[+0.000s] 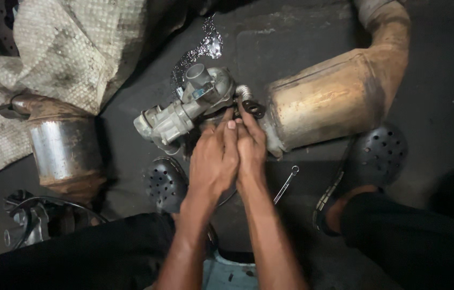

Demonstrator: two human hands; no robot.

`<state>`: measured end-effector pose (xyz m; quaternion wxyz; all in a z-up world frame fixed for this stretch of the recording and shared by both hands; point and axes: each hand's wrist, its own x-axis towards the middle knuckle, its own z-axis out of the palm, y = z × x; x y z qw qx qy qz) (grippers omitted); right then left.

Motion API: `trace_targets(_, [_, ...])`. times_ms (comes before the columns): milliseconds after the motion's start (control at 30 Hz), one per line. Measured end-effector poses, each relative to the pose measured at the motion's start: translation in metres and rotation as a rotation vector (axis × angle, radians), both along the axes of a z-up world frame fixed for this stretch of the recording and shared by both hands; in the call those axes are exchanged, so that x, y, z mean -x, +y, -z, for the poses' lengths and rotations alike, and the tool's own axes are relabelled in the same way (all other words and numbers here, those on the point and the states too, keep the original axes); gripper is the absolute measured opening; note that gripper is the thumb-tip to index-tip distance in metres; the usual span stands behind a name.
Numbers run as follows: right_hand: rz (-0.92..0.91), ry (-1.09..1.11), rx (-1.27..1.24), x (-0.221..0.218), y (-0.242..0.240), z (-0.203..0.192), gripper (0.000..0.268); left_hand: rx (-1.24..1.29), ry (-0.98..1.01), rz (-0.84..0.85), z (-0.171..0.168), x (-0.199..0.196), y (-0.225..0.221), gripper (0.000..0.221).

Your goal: The person fits a flexible metal tube into a mechanical housing by hand and secures it by turning and pushing.

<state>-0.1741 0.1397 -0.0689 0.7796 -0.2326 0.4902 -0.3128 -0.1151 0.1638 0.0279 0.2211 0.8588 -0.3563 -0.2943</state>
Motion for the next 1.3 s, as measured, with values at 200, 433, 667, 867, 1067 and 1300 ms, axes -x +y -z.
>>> trace_targets(200, [0.031, -0.012, 0.041, 0.000, 0.000, 0.005, 0.053, -0.015, 0.023, -0.047, 0.002, 0.003, 0.001, 0.053])
trace_targets(433, [0.033, -0.086, 0.030, 0.004, -0.003, -0.002, 0.051, -0.053, 0.012, -0.036, -0.004, 0.002, -0.006, 0.056])
trace_targets(667, [0.009, -0.085, -0.114, 0.006, -0.013, -0.017, 0.048, -0.235, 0.003, -0.033, -0.016, 0.000, -0.014, 0.059])
trace_targets(867, [0.111, -0.258, -0.158, 0.002, -0.009, -0.019, 0.043, -0.189, -0.023, -0.023, -0.022, 0.001, -0.017, 0.060])
trace_targets(1067, [0.124, -0.132, -0.304, -0.008, -0.015, -0.005, 0.026, -0.237, 0.072, -0.070, -0.018, -0.006, -0.015, 0.061])
trace_targets(1300, [0.218, 0.466, -0.008, -0.050, -0.018, 0.020, 0.034, -0.269, 0.287, -0.172, -0.005, -0.029, -0.003, 0.070])
